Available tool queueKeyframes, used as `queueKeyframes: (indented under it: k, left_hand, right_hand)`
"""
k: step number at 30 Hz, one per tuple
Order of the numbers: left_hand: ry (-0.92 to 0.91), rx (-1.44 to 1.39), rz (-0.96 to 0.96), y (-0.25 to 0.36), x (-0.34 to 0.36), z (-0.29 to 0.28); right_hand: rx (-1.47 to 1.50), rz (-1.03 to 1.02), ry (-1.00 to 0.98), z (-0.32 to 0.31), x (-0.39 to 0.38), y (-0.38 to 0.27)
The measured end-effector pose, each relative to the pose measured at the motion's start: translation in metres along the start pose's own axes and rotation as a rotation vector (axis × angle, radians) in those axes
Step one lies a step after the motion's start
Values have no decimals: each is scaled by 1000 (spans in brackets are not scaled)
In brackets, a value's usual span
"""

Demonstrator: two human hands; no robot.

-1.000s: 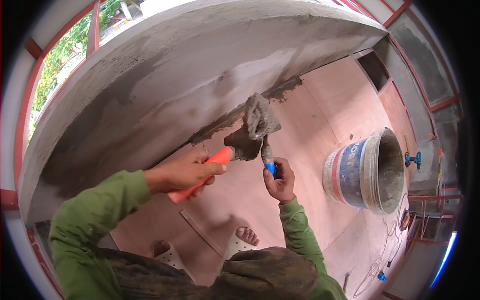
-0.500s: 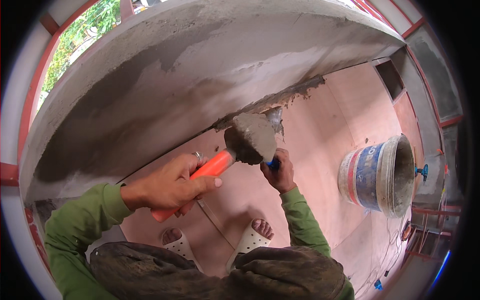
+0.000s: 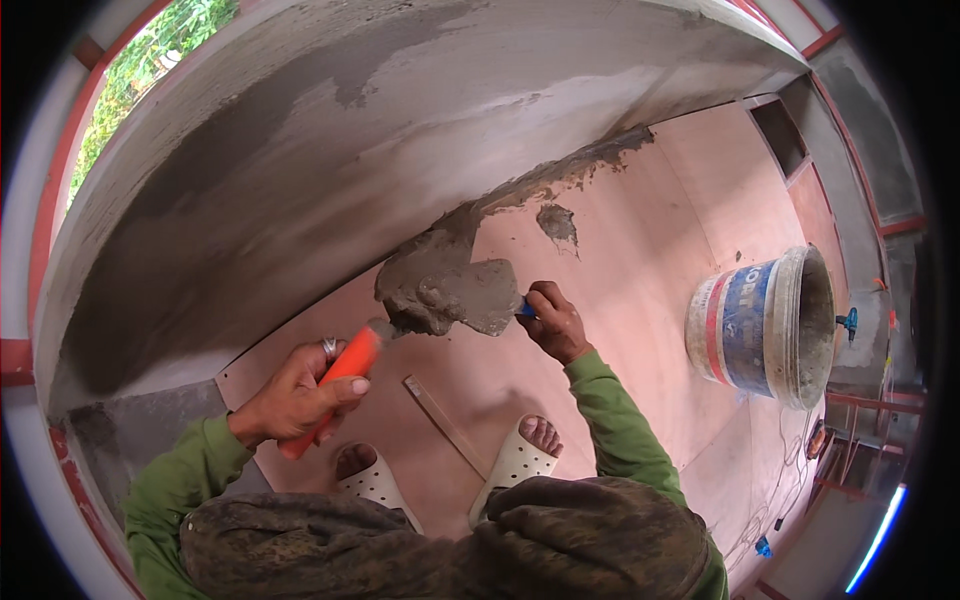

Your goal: Applying and smoothing cement plaster on a wall using a trowel.

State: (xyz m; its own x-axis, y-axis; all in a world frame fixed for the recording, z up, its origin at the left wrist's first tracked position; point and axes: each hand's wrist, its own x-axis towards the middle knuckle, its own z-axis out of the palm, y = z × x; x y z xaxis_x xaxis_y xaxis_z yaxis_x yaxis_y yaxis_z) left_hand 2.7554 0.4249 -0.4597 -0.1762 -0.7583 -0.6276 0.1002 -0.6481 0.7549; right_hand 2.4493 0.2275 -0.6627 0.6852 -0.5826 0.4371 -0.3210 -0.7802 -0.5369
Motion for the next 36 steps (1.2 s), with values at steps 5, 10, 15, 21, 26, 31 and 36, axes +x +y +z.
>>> queueKeyframes:
  k: [5, 10, 15, 21, 26, 31, 36]
  left_hand:
    - [25, -27, -22, -17, -5, -13]
    - [135, 88, -24, -29, -10, -30]
    - [243, 258, -102, -42, -6, -35]
    - [207, 353, -55, -54, 2, -24]
    - [183, 417, -69, -60, 8, -15]
    - [159, 382, -65, -67, 9, -10]
    - [189, 335, -126, -75, 3, -8]
  right_hand:
    - [-56, 39, -63, -16, -23, 6]
    - [-14, 200, -46, -50, -61, -7]
    - [414, 737, 161, -62, -76, -45]
    - [701, 1183, 278, -85, -39, -47]
    - [1127, 999, 351, -105, -24, -50]
    - [733, 1119, 295, -68, -30, -43]
    - [759, 1249, 446, -16, -59, -34]
